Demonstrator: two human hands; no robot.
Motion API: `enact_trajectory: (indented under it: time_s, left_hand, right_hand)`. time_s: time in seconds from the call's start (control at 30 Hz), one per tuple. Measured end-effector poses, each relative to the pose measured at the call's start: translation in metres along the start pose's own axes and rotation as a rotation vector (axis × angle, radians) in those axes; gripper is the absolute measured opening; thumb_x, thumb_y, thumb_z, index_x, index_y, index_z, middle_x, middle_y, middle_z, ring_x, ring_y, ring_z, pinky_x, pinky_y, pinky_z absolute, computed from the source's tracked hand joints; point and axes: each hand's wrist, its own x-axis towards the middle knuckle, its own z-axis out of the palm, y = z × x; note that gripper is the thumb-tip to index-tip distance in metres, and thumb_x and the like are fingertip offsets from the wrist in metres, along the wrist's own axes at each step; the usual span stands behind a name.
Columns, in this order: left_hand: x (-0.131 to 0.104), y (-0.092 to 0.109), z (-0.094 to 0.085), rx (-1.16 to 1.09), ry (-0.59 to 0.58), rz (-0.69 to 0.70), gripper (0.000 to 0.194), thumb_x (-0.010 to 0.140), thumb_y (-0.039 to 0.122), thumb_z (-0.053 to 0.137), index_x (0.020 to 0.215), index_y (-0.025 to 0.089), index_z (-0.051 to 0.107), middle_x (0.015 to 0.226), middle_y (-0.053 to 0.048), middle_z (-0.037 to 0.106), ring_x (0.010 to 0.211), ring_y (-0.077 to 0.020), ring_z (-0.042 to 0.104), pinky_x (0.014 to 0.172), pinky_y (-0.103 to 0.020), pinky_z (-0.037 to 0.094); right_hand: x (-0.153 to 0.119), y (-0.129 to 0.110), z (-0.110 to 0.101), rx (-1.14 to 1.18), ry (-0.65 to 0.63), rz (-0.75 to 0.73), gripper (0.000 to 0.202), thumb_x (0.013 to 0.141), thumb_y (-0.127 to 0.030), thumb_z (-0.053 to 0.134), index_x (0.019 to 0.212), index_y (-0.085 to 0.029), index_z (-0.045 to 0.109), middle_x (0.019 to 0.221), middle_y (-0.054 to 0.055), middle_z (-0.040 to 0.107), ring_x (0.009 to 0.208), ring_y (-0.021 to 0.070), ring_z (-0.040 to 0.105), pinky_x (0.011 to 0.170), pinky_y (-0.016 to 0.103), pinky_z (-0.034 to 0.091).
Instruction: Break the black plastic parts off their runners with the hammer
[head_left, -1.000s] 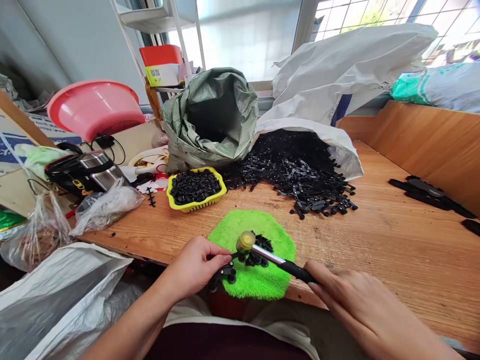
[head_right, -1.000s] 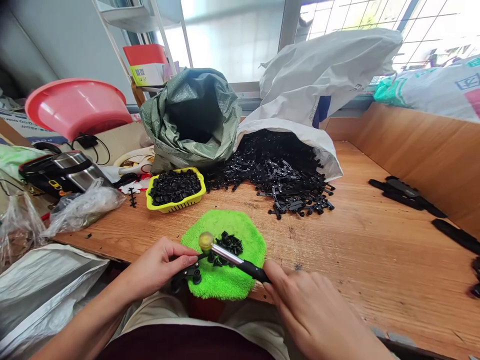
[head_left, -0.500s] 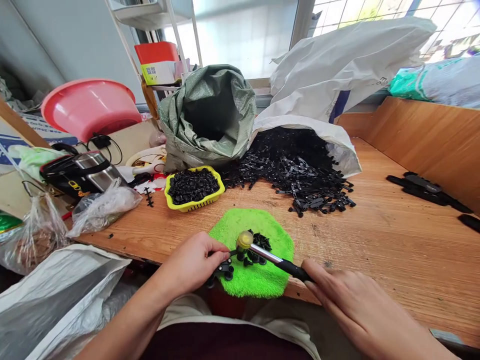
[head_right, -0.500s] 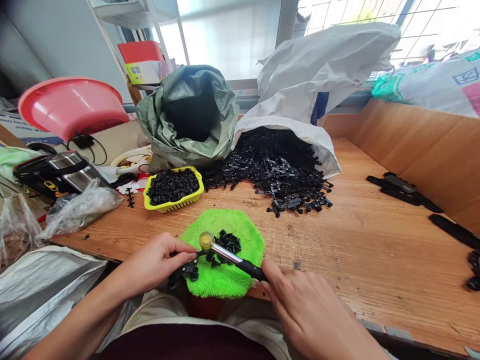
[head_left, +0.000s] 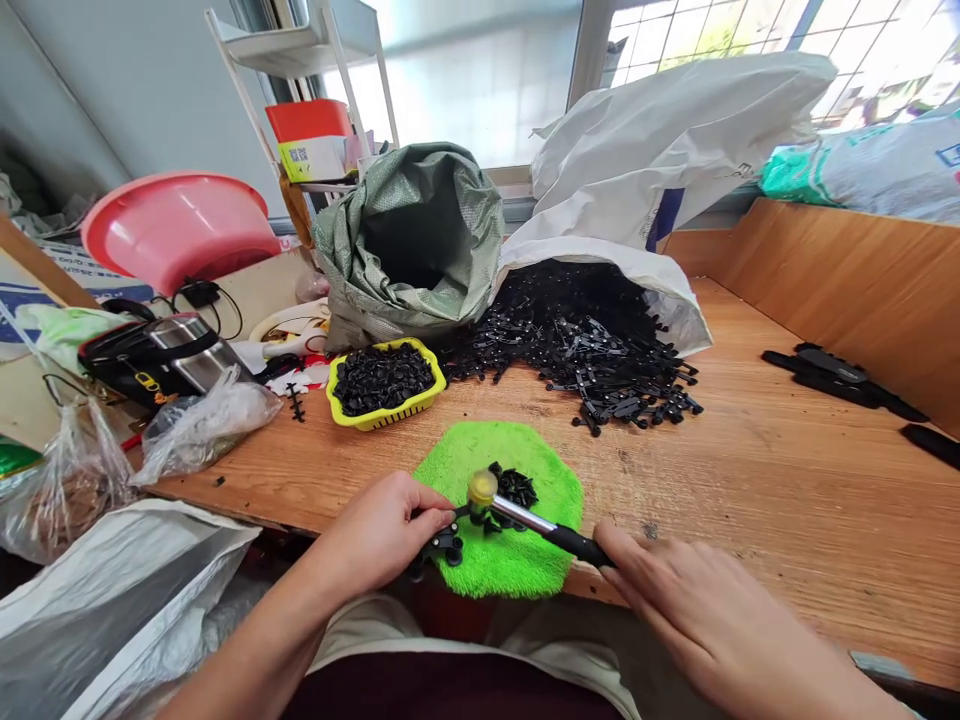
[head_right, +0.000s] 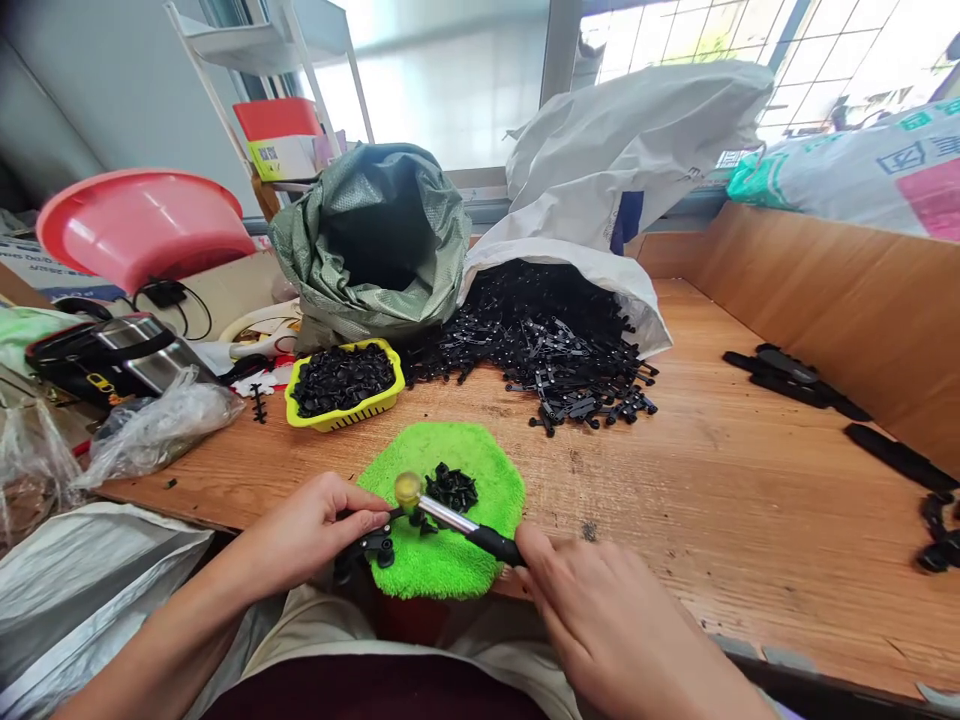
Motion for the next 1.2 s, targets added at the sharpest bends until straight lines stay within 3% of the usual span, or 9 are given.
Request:
enact_trajectory:
  time_s: [0.1,0.2,0.33,0.5,0.67,0.9,1.0,1.1,1.2]
  left_hand:
    - [0.0,-0.003,-0.006,-0.109,0.03,-0.008,0.036,0.077,0.038,0.047,0.072,0.013,0.072,0.058,-0.001,0.06,0.055,-0.0126,0.046,0.052,-0.021,0.032]
    - [0.01,-0.01,-0.017,-0.222,0.138,-0.029,0.038,0.075,0.04,0.049,0.079,0.011,0.072,0.071,-0.005,0.068,0.063,-0.0162,0.053,0.058,-0.023,0.038]
    - [0.038,-0.016,-0.023,-0.211,0.195,-0.007,0.037,0.072,0.039,0.053,0.081,0.01,0.073,0.076,-0.007,0.071,0.064,-0.0177,0.056,0.06,-0.025,0.04]
    - [0.066,-0.014,-0.015,-0.142,0.17,0.012,0.036,0.072,0.038,0.052,0.082,0.01,0.073,0.084,-0.009,0.072,0.065,-0.0181,0.058,0.057,-0.024,0.04]
    - [0.07,-0.014,-0.017,-0.052,0.14,0.027,0.035,0.074,0.036,0.049,0.083,0.013,0.074,0.074,-0.005,0.071,0.06,-0.0149,0.054,0.053,-0.022,0.036]
    - [0.07,-0.012,-0.019,0.01,0.131,0.045,0.036,0.076,0.038,0.048,0.069,0.013,0.071,0.056,-0.001,0.059,0.052,-0.0119,0.045,0.049,-0.021,0.03]
    - [0.066,-0.017,-0.017,-0.106,0.112,0.065,0.037,0.077,0.041,0.047,0.074,0.012,0.069,0.064,-0.002,0.062,0.058,-0.0133,0.049,0.053,-0.021,0.035]
    - [0.055,-0.026,-0.017,-0.295,0.066,0.051,0.038,0.075,0.042,0.052,0.095,0.012,0.067,0.076,-0.003,0.064,0.067,-0.0142,0.053,0.059,-0.022,0.039]
    - [0.042,-0.03,-0.022,-0.411,0.033,-0.015,0.046,0.067,0.037,0.064,0.106,0.013,0.062,0.072,-0.001,0.062,0.064,-0.0121,0.052,0.056,-0.02,0.038]
  right_hand:
    - [0.0,0.004,-0.005,0.222,0.054,0.077,0.035,0.094,-0.035,0.024,0.09,-0.026,0.058,0.059,0.002,0.062,0.052,0.0208,0.058,0.048,0.029,0.042]
    - [0.002,0.014,-0.01,0.348,0.128,0.204,0.031,0.093,-0.038,0.029,0.088,-0.025,0.056,0.058,0.001,0.06,0.052,0.0196,0.056,0.05,0.028,0.042]
    - [0.015,0.025,-0.012,0.301,0.146,0.227,0.031,0.093,-0.041,0.029,0.09,-0.022,0.054,0.071,0.004,0.064,0.067,0.022,0.059,0.057,0.03,0.042]
    - [0.042,0.027,-0.009,0.179,0.063,0.17,0.033,0.095,-0.034,0.022,0.087,-0.02,0.05,0.071,0.005,0.063,0.064,0.0201,0.058,0.058,0.029,0.039]
    - [0.059,0.024,-0.004,-0.01,-0.102,0.141,0.03,0.093,-0.029,0.027,0.089,-0.018,0.054,0.067,0.007,0.063,0.063,0.0239,0.059,0.055,0.031,0.036]
    - [0.063,0.018,0.002,0.013,-0.113,0.178,0.031,0.091,-0.028,0.028,0.086,-0.017,0.057,0.066,0.01,0.063,0.062,0.026,0.059,0.055,0.033,0.037]
    - [0.055,0.022,0.004,0.08,-0.099,0.178,0.033,0.092,-0.031,0.027,0.086,-0.019,0.057,0.069,0.008,0.064,0.065,0.024,0.06,0.057,0.032,0.04]
    - [0.037,0.032,0.004,0.221,0.022,0.235,0.037,0.093,-0.037,0.023,0.085,-0.021,0.057,0.075,0.007,0.065,0.071,0.0221,0.059,0.061,0.031,0.044]
    - [0.017,0.044,0.005,0.574,0.206,0.401,0.031,0.089,-0.044,0.035,0.085,-0.023,0.057,0.071,0.004,0.06,0.065,0.0212,0.056,0.056,0.031,0.044]
